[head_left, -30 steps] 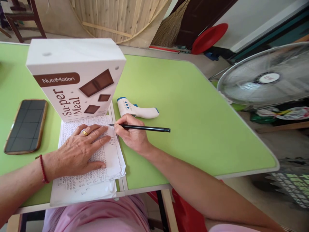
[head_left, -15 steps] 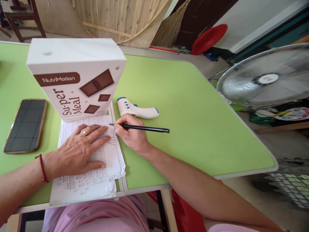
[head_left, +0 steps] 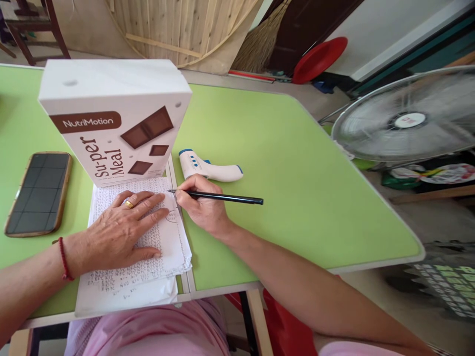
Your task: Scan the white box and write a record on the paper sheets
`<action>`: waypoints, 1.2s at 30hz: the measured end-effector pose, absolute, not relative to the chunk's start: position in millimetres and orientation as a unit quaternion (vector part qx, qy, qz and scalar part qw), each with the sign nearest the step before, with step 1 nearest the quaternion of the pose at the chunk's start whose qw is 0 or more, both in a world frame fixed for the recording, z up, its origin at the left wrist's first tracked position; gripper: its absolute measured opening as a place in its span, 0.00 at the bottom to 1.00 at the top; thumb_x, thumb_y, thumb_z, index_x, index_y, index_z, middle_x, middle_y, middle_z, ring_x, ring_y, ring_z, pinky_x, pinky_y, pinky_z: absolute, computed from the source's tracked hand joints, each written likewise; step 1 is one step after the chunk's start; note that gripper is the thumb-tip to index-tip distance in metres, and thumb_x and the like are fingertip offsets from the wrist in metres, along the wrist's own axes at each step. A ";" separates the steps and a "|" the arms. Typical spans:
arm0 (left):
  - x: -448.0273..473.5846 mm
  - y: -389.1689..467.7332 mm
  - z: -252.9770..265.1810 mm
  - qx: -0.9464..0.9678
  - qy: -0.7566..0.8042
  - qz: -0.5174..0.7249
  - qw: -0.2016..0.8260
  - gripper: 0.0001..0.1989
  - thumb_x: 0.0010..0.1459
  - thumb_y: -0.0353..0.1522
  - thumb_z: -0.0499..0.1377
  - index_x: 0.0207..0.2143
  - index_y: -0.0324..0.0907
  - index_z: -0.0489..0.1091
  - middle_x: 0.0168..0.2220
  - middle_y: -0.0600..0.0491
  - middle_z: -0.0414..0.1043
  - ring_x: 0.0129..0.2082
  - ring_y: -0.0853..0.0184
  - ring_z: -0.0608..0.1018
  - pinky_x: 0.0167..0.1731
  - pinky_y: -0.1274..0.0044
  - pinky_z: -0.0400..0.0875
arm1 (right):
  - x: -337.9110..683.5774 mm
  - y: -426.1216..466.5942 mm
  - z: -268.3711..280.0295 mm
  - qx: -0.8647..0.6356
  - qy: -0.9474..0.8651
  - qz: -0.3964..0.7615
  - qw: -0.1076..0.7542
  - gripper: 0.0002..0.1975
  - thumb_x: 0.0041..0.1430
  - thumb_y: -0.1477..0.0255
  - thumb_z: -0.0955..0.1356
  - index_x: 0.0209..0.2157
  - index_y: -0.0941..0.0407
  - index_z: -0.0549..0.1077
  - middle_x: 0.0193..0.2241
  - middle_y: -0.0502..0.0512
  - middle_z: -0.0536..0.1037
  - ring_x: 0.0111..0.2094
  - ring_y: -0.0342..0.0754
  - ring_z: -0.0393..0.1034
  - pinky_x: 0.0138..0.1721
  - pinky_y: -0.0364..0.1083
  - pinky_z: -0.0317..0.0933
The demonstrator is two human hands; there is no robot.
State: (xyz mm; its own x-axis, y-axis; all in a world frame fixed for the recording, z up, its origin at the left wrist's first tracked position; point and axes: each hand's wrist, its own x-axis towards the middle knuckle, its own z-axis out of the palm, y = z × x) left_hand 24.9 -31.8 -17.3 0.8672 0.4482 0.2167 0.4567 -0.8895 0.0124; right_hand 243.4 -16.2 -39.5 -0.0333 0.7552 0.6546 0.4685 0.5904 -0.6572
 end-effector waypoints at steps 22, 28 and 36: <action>25.0 -31.5 -17.0 -0.966 -0.231 -0.109 0.030 0.31 0.64 0.49 0.54 0.61 0.39 0.60 0.65 0.40 0.56 0.61 0.48 0.62 0.56 0.57 0.57 | 245.9 -14.4 -39.2 -0.422 -0.710 0.124 0.550 0.07 0.51 0.75 0.65 0.22 0.55 0.63 0.16 0.43 0.66 0.17 0.38 0.58 0.20 0.40 0.53; 24.3 -31.7 -18.1 -0.966 -0.233 -0.112 0.028 0.31 0.64 0.50 0.53 0.61 0.40 0.60 0.65 0.41 0.55 0.61 0.48 0.62 0.56 0.57 0.56 | 245.3 -15.4 -40.0 -0.434 -0.696 0.116 0.561 0.07 0.52 0.75 0.64 0.22 0.54 0.64 0.16 0.44 0.67 0.18 0.39 0.59 0.21 0.40 0.55; 24.8 -30.9 -17.8 -0.966 -0.228 -0.116 0.027 0.31 0.63 0.49 0.55 0.61 0.39 0.60 0.65 0.40 0.55 0.60 0.47 0.62 0.55 0.56 0.57 | 244.6 -14.8 -40.6 -0.441 -0.698 0.133 0.549 0.06 0.52 0.74 0.65 0.23 0.55 0.66 0.17 0.45 0.69 0.18 0.39 0.60 0.22 0.41 0.56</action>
